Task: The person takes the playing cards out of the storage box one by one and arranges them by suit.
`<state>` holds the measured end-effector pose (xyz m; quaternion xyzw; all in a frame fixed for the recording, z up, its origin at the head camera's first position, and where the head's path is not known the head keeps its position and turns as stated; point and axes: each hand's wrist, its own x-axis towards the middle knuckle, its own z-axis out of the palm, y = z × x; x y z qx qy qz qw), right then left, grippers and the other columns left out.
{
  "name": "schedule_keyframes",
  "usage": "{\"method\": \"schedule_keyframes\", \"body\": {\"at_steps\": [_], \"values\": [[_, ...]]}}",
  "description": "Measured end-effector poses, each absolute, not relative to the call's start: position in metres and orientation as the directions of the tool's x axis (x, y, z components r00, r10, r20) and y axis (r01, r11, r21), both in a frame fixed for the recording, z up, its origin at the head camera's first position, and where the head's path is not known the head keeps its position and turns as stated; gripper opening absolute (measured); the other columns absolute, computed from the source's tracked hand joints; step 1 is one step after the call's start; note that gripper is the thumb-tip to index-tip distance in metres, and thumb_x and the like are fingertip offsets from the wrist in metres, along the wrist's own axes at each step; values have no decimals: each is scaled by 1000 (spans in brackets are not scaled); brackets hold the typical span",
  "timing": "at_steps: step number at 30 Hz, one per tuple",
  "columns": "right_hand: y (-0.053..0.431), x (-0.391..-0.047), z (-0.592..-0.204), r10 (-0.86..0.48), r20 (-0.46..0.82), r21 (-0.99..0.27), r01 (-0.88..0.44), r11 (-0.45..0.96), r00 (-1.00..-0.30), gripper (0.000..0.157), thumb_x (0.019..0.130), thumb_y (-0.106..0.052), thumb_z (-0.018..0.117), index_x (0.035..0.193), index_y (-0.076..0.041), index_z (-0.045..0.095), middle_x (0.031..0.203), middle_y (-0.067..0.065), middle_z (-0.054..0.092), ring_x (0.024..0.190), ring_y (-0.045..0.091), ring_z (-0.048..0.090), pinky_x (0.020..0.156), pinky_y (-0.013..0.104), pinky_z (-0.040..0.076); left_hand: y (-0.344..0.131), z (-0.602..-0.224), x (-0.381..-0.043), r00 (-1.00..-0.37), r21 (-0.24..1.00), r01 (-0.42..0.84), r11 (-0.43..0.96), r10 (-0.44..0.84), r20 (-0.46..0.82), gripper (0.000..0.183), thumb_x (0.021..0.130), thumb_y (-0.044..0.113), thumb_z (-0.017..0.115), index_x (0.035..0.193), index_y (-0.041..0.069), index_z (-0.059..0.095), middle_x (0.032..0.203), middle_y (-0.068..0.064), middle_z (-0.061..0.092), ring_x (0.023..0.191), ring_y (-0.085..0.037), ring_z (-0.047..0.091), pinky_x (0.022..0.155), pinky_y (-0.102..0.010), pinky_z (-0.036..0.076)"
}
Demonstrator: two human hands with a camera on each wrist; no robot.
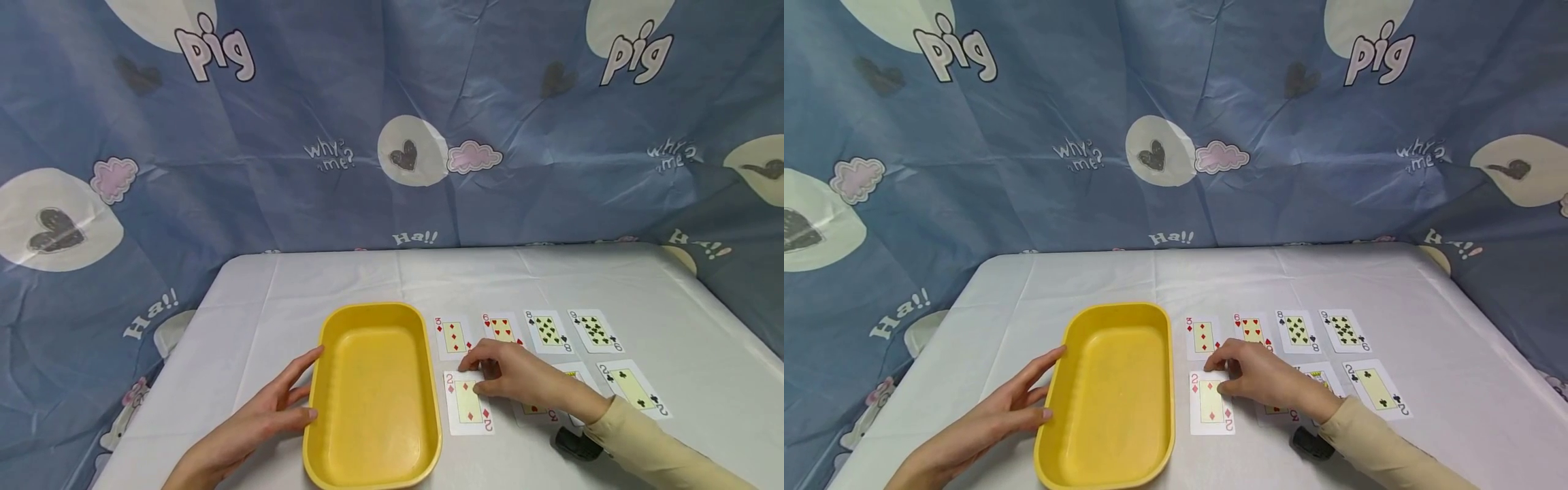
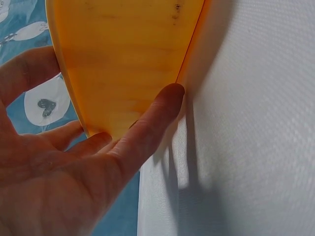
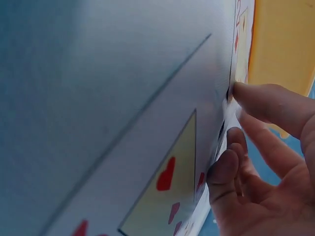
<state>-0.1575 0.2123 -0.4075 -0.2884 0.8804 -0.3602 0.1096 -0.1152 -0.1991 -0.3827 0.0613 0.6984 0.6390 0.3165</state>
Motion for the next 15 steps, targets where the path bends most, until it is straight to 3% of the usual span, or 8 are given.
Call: {"method": "schedule_keyframes", "body": {"at_steps": [5,9,12,15], "values": [[213,-157,-406,-576,35,-686,-439,580,-817,29,85,-11,77,109,-26,70,98,-9,62,82,14,54,70,24,46,-200,-383,-115,-791,935,-309,174,498,-354,76,99,22,60,158,28,13,162,-16,12,136,-34,39,96,-49,48],[216,-155,-401,-515,111,-679,-444,585,-850,26,88,-9,73,112,-19,70,103,-4,63,86,17,55,71,27,48,-200,-380,-115,-787,941,-279,191,515,-338,73,101,23,58,158,28,14,162,-13,13,136,-32,40,96,-46,48],[221,-152,-395,-426,192,-611,-447,653,-884,29,91,-11,70,120,-14,67,116,-1,64,101,21,58,83,37,50,-200,-374,-117,-807,947,-220,234,501,-312,67,102,27,55,158,29,16,162,-8,13,138,-33,38,97,-46,47],[227,-148,-388,-336,240,-487,-412,770,-911,44,94,-20,68,136,-12,58,137,7,56,123,31,52,98,52,42,-201,-366,-120,-883,910,-57,410,405,-238,65,102,41,51,157,31,18,163,-5,14,141,-35,31,99,-52,44]]}}
